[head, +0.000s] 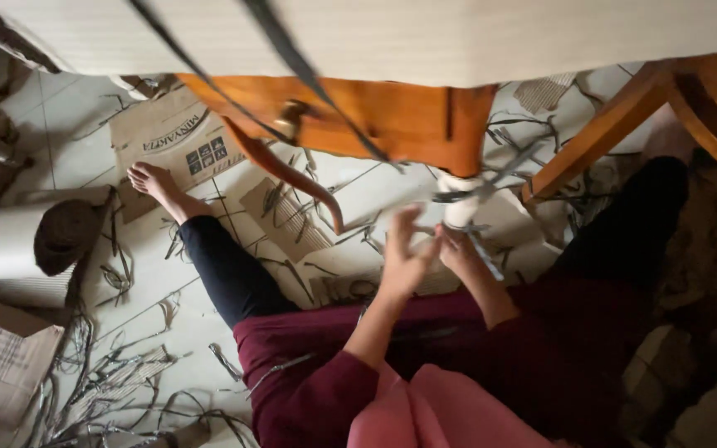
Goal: Wrapping furniture legs with decorative strips and securing them by tying and cutting
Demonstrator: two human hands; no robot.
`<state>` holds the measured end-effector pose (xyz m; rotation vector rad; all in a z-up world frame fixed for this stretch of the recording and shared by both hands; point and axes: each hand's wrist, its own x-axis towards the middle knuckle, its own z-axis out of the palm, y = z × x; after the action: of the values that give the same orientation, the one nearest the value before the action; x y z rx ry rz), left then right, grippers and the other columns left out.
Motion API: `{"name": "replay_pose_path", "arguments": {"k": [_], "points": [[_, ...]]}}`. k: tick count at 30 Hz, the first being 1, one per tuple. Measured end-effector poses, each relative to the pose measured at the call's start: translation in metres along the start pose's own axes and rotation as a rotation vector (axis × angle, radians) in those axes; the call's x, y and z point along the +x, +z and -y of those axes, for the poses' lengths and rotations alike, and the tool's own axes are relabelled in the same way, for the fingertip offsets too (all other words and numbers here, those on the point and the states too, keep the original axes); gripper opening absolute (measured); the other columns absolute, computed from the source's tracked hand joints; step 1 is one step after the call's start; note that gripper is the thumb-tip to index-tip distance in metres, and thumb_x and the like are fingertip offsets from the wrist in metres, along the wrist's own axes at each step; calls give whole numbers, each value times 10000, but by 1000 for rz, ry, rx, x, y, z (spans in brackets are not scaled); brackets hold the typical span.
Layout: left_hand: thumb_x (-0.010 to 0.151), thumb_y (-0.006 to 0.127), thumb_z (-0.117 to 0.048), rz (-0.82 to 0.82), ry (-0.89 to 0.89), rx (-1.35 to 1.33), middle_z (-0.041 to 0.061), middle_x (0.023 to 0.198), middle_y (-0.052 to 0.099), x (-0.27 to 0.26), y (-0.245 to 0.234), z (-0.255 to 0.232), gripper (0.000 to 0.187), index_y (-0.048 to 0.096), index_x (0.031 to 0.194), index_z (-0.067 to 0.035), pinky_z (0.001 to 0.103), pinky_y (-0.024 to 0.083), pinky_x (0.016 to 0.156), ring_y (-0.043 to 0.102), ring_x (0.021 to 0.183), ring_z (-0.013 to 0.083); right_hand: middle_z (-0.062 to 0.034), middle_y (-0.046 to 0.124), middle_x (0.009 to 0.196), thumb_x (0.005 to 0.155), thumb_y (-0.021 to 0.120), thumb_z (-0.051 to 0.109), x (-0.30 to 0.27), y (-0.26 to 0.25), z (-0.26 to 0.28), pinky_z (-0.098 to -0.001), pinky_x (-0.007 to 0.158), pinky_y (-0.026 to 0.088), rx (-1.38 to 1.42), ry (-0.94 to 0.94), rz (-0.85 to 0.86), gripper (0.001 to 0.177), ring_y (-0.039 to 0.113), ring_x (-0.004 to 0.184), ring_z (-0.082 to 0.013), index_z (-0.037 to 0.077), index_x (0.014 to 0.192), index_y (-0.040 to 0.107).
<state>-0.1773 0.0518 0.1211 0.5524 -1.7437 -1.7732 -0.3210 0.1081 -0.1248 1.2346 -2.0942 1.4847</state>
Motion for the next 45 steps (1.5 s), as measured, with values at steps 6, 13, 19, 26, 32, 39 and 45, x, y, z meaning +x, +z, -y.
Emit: {"name": "replay_pose_path", "arguments": {"k": [6, 13, 19, 26, 32, 39, 45], "points": [[770, 754, 202, -587, 199, -153, 320, 1636, 60, 44, -77, 40, 1021, 192, 1555, -133, 657, 159, 1203, 18, 1517, 533, -43, 753, 787, 836, 757, 728, 27, -59, 36, -403, 752, 563, -233, 806, 240, 439, 759, 895, -232, 324, 1002, 802], [957, 688, -29, -335, 174, 25, 126, 1059, 657, 128, -151, 73, 203, 664, 1158, -11, 458, 433, 985, 589, 1031, 224, -131, 772, 965, 898, 804, 197, 58, -84, 77, -434, 856, 567, 53, 416, -15, 195, 743, 967, -261, 138, 1081, 777], [951, 650, 42, -179, 274, 123, 66, 887, 613, 91, -156, 68, 126, 596, 1018, -50, 415, 493, 915, 631, 877, 216, -159, 770, 961, 895, 829, 136, 56, -80, 20, -437, 884, 570, 70, 231, -80, 162, 747, 971, -306, 88, 1046, 792], [950, 678, 18, -323, 255, 241, 139, 954, 599, 47, -149, 70, 192, 571, 1106, -10, 510, 485, 929, 637, 923, 297, -289, 725, 1028, 937, 745, -7, 61, -76, 19, -553, 921, 521, 220, 153, -83, 176, 710, 1024, -388, -65, 1104, 732], [982, 634, 11, -309, 287, 318, 172, 1030, 608, 45, -147, 66, 230, 497, 1165, -17, 535, 476, 950, 639, 989, 357, -276, 638, 1215, 985, 687, 11, 58, -65, 37, -588, 986, 452, 265, 303, -151, 352, 597, 1162, -364, -70, 1299, 550], [854, 831, -414, -170, -248, 660, 325, 1532, 394, -6, -166, 141, 1083, 84, 1553, -61, 707, 376, 1132, 499, 1298, 591, -345, 57, 1560, 928, 878, 113, -4, -65, 32, -654, 1273, 184, 167, 780, -32, 1084, 152, 1509, -492, 8, 1575, 15], [889, 626, -675, 187, -127, 1573, 195, 1098, 587, -114, -177, 247, 792, 534, 1278, 9, 486, 613, 708, 713, 896, 384, -237, 716, 1210, 843, 814, 518, -52, -86, 58, -464, 929, 557, -92, 759, 884, 713, 678, 1159, -392, 56, 1352, 626]]}}
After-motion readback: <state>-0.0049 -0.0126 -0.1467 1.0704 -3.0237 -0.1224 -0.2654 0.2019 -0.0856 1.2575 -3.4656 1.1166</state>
